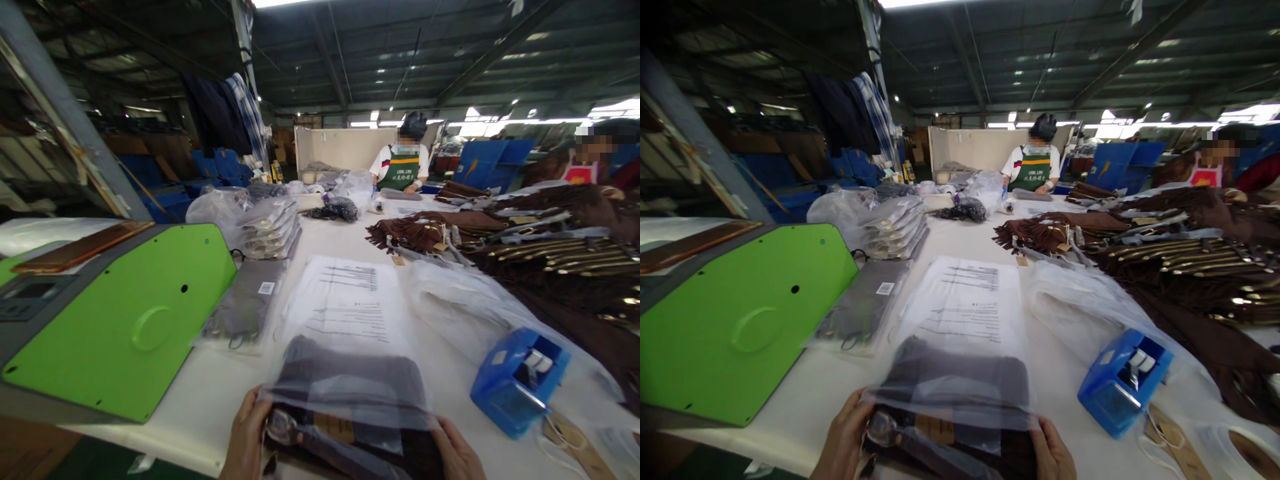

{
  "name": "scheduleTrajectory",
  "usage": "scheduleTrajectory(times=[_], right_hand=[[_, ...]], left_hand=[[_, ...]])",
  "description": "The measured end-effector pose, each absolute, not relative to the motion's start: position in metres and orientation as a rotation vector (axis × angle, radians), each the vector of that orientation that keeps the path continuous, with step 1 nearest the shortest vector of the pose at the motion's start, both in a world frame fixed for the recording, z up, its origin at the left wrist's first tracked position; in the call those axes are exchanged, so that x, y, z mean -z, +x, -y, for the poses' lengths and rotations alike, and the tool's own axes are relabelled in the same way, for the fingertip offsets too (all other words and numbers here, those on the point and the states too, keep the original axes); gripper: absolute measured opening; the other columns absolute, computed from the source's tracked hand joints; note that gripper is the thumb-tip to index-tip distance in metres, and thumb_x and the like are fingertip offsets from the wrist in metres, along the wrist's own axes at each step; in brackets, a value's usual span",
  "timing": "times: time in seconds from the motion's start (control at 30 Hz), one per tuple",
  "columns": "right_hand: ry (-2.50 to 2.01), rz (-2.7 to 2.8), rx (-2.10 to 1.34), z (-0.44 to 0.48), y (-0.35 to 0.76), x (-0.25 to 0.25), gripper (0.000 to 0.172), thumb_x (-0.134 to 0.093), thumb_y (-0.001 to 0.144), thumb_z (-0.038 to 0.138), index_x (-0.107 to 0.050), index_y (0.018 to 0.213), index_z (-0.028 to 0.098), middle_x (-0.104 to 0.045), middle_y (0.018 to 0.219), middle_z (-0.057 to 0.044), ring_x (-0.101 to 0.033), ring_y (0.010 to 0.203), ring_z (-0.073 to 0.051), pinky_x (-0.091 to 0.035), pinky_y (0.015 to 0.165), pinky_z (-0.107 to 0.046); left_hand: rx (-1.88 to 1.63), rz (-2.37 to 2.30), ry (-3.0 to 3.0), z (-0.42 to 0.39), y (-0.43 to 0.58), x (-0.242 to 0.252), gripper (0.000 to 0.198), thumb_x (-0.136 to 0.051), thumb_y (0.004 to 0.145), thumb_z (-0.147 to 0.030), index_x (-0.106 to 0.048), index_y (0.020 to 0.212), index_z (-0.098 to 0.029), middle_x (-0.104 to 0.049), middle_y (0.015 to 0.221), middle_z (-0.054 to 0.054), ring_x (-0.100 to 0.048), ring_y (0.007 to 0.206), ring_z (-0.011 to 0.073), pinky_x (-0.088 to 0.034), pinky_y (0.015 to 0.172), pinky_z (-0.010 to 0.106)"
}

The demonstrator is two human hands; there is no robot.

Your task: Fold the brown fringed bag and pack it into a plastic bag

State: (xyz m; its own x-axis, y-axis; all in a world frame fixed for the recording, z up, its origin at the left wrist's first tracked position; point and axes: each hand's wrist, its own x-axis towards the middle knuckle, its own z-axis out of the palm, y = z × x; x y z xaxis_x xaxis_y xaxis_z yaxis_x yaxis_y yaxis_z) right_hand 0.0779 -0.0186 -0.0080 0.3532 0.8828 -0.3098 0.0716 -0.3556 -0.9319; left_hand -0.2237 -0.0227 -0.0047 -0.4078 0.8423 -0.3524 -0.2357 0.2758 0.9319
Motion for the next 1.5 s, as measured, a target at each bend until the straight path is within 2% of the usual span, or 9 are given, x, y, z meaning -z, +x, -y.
scheduleTrajectory(times=[0.17, 0.23, 0.33, 0.47, 0.6, 0.8, 1.0, 1.23, 1.5], right_hand=[[-1.718, 0.835, -1.044, 0.023, 0.074, 0.012, 0.042, -0.051, 0.068, 0.057, -0.063, 0.085, 0.02, -0.069, 0.075, 0.0, -0.063, 0.074, -0.02, -0.05, 0.067, -0.026], [-1.719, 0.861, -1.024, 0.023, 0.074, 0.01, 0.042, -0.051, 0.068, 0.056, -0.064, 0.086, 0.02, -0.069, 0.078, -0.001, -0.063, 0.076, -0.02, -0.05, 0.07, -0.026], [-1.694, 0.889, -1.09, 0.022, 0.077, 0.002, 0.043, -0.052, 0.067, 0.056, -0.063, 0.088, 0.02, -0.069, 0.08, -0.001, -0.062, 0.077, -0.02, -0.049, 0.072, -0.026], [-1.586, 0.986, -1.329, 0.021, 0.086, -0.015, 0.039, -0.056, 0.067, 0.055, -0.065, 0.08, 0.019, -0.067, 0.073, 0.0, -0.06, 0.075, -0.019, -0.048, 0.072, -0.025], [-1.565, 0.929, -1.483, 0.022, 0.09, -0.023, 0.037, -0.057, 0.07, 0.053, -0.064, 0.078, 0.018, -0.057, 0.055, 0.005, -0.049, 0.053, -0.012, -0.044, 0.062, -0.023], [-1.44, 0.797, -1.727, 0.018, 0.09, -0.02, 0.038, -0.06, 0.069, 0.052, -0.064, 0.087, 0.019, -0.062, 0.066, 0.002, -0.052, 0.061, -0.012, -0.037, 0.057, -0.021], [-1.27, 0.745, -1.864, 0.01, 0.093, -0.024, 0.034, -0.067, 0.068, 0.043, -0.064, 0.087, 0.015, -0.059, 0.061, 0.002, -0.044, 0.05, -0.006, -0.025, 0.043, -0.016], [-1.216, 0.686, -1.971, 0.003, 0.093, -0.03, 0.031, -0.065, 0.071, 0.035, -0.063, 0.094, 0.014, -0.063, 0.067, -0.002, -0.055, 0.053, -0.01, -0.042, 0.049, -0.018], [-1.129, 0.817, -1.958, 0.006, 0.098, -0.036, 0.035, -0.061, 0.077, 0.041, -0.063, 0.101, 0.017, -0.065, 0.076, -0.004, -0.057, 0.061, -0.012, -0.046, 0.058, -0.023]], left_hand=[[-1.413, -1.872, 1.943, 0.051, -0.236, 0.024, 0.069, -0.058, 0.076, -0.046, -0.034, 0.135, -0.019, -0.034, 0.143, 0.014, -0.035, 0.129, 0.0313, -0.032, 0.106, 0.046], [-1.204, -1.72, 2.734, 0.053, -0.231, 0.028, 0.073, -0.061, 0.074, -0.051, -0.037, 0.134, -0.018, -0.024, 0.147, 0.016, -0.024, 0.134, 0.034, -0.018, 0.111, 0.05], [-1.004, -1.403, 3.265, 0.043, -0.206, 0.023, 0.063, -0.056, 0.077, -0.052, -0.044, 0.129, -0.019, -0.031, 0.143, 0.02, -0.024, 0.133, 0.0377, -0.011, 0.108, 0.06], [-1.05, -1.161, 3.347, 0.024, -0.165, 0.012, 0.042, -0.058, 0.079, -0.036, -0.055, 0.118, -0.023, -0.057, 0.123, 0.013, -0.04, 0.125, 0.0327, -0.015, 0.106, 0.063], [-1.026, -0.949, 3.412, 0.015, -0.153, 0.01, 0.033, -0.054, 0.077, -0.02, -0.06, 0.11, -0.019, -0.065, 0.11, 0.011, -0.05, 0.116, 0.0296, -0.014, 0.107, 0.061], [-0.858, -0.838, 3.477, 0.007, -0.158, 0.007, 0.031, -0.051, 0.081, -0.024, -0.059, 0.11, -0.016, -0.06, 0.117, 0.012, -0.046, 0.119, 0.0307, -0.009, 0.107, 0.062], [-0.828, -0.795, 3.481, 0.004, -0.152, 0.005, 0.036, -0.05, 0.082, -0.022, -0.054, 0.118, -0.018, -0.054, 0.126, 0.012, -0.039, 0.125, 0.0311, -0.009, 0.106, 0.063], [-0.554, -0.898, 3.407, 0.002, -0.151, 0.005, 0.056, -0.038, 0.087, -0.052, -0.039, 0.132, -0.018, -0.043, 0.137, 0.014, -0.029, 0.131, 0.0343, 0.0, 0.105, 0.064], [-0.664, -0.944, 3.544, -0.002, -0.146, 0.019, 0.049, -0.044, 0.083, -0.02, -0.038, 0.132, -0.017, -0.038, 0.138, 0.022, -0.037, 0.125, 0.0397, -0.018, 0.099, 0.067]])
